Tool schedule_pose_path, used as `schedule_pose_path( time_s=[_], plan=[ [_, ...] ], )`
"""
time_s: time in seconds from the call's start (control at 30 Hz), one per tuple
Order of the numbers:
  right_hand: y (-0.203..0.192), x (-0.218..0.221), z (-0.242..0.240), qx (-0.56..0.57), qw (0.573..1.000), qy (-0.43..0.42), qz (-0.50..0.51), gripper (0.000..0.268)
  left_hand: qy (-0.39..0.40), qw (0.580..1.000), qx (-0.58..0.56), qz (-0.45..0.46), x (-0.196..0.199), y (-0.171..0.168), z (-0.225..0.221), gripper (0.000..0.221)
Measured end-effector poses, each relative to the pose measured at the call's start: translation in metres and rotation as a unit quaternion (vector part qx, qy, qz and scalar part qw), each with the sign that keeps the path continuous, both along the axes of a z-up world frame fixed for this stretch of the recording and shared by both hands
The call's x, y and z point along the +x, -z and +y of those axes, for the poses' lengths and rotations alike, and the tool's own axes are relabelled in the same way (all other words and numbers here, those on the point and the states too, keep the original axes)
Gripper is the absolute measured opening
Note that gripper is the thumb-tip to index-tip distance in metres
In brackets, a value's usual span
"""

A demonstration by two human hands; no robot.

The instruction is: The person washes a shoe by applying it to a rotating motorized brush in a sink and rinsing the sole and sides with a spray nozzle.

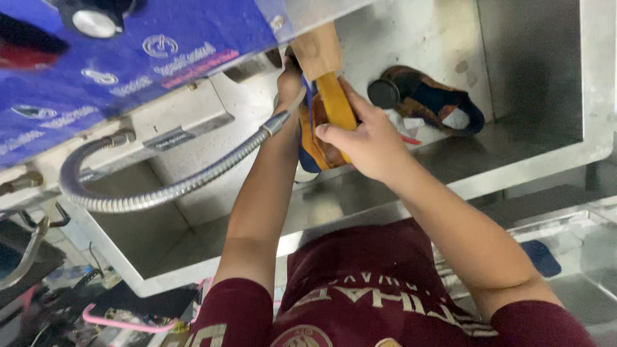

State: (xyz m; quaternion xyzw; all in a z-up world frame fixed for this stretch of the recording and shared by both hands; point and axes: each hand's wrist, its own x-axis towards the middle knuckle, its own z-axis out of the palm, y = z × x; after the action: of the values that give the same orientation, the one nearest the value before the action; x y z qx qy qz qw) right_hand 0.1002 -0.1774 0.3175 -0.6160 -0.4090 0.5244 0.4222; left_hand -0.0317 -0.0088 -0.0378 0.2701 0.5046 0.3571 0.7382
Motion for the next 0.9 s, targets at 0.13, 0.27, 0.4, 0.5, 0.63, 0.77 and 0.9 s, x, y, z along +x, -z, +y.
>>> schedule_pose_path(
  time_s=[0.13,0.27,0.4,0.5,0.63,0.77,0.9],
  plan=[
    [-0.029,0.014,-0.044,-0.05,0.997,-0.039,0.041,0.085,-0.116,0.984,-0.133,-0.037,0.01,-0.098,-0.05,0.059],
    [-0.059,0.043,-0.092,-0.018,0.989,-0.124,0.084,0.091,-0.15,0.945,-0.126,-0.263,-0.012,-0.212,-0.121,0.048],
    [-0.093,0.047,-0.141,0.01,0.988,-0.152,0.009,0.097,-0.099,0.961,-0.013,-0.258,-0.05,-0.306,-0.162,0.052],
    [-0.108,0.043,-0.166,0.106,0.979,-0.155,-0.077,0.09,-0.053,0.942,0.333,0.003,-0.068,-0.375,-0.194,0.054],
    [-0.126,0.032,-0.196,0.152,0.973,-0.132,-0.111,0.082,0.14,0.708,0.64,0.263,-0.095,-0.457,-0.229,0.055],
    [-0.147,0.016,-0.217,0.224,0.938,-0.113,-0.239,0.071,0.176,0.643,0.685,0.293,-0.097,-0.491,-0.249,0.06],
    [-0.17,0.004,-0.226,0.295,0.914,-0.12,-0.249,0.065,0.226,0.645,0.665,0.3,-0.108,-0.511,-0.259,0.066]
  ],
)
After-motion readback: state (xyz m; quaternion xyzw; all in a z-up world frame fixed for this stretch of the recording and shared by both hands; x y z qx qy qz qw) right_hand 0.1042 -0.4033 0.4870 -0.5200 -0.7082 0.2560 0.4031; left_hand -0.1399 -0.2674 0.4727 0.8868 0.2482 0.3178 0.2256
